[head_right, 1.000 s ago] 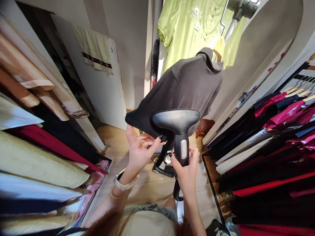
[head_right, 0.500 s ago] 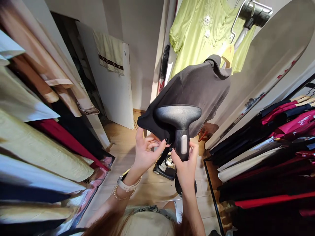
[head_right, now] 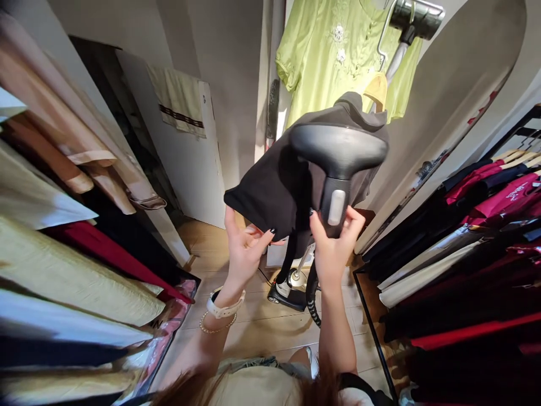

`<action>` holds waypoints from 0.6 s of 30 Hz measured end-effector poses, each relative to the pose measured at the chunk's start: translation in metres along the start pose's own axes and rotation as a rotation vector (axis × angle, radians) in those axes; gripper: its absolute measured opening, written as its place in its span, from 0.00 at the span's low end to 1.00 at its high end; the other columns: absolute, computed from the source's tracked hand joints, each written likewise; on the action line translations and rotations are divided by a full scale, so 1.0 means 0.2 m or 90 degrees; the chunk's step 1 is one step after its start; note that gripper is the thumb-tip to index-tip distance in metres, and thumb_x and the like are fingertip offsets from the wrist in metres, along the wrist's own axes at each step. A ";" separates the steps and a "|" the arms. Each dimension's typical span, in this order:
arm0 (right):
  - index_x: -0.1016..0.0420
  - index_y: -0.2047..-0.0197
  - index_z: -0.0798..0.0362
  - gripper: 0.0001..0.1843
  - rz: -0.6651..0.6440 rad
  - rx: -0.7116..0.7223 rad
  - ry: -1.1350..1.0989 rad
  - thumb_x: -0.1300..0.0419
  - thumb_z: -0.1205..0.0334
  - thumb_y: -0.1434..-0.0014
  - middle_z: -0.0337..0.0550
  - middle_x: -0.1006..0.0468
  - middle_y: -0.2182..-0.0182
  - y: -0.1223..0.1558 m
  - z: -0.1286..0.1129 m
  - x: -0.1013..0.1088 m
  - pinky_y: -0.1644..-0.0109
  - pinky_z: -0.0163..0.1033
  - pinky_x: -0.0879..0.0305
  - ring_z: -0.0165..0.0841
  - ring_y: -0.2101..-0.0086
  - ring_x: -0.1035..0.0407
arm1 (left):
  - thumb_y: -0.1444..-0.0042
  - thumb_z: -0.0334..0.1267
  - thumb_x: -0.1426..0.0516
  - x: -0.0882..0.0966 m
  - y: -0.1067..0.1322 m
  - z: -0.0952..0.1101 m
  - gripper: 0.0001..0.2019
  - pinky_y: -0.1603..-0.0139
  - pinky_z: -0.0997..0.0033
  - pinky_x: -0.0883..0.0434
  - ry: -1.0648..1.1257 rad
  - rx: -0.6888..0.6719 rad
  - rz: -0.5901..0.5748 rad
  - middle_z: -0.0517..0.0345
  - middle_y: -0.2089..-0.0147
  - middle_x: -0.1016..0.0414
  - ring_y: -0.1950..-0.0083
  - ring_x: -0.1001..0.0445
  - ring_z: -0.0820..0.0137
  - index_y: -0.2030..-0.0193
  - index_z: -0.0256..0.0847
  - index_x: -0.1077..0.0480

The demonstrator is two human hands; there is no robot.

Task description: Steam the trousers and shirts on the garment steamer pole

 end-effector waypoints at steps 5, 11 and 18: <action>0.44 0.53 0.45 0.32 0.160 0.039 0.033 0.27 0.45 0.46 0.35 0.27 0.64 0.00 0.02 0.28 0.65 0.40 0.25 0.31 0.71 0.27 | 0.43 0.43 0.29 0.04 -0.09 -0.02 0.57 0.70 0.76 0.19 0.033 0.002 0.019 0.65 0.62 0.24 0.68 0.25 0.75 0.20 0.58 0.65; 0.41 0.53 0.47 0.33 0.146 -0.072 0.043 0.24 0.48 0.50 0.32 0.26 0.67 0.12 0.19 0.46 0.71 0.37 0.28 0.29 0.75 0.29 | 0.43 0.42 0.29 0.04 -0.12 -0.01 0.52 0.73 0.79 0.21 0.038 -0.022 0.029 0.64 0.60 0.20 0.70 0.22 0.75 0.22 0.58 0.58; 0.35 0.51 0.48 0.31 -0.047 -0.204 0.076 0.24 0.48 0.49 0.33 0.24 0.69 0.31 0.22 0.37 0.71 0.35 0.32 0.30 0.74 0.29 | 0.40 0.45 0.31 0.02 -0.05 -0.01 0.46 0.73 0.74 0.18 -0.039 -0.076 0.041 0.63 0.59 0.18 0.73 0.21 0.74 0.25 0.58 0.57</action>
Point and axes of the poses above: each hand's wrist, its own y-axis away from the middle knuckle, its own x-axis out of the back of the hand, z = x × y, the point moved 7 cm from there along -y, towards the middle knuckle
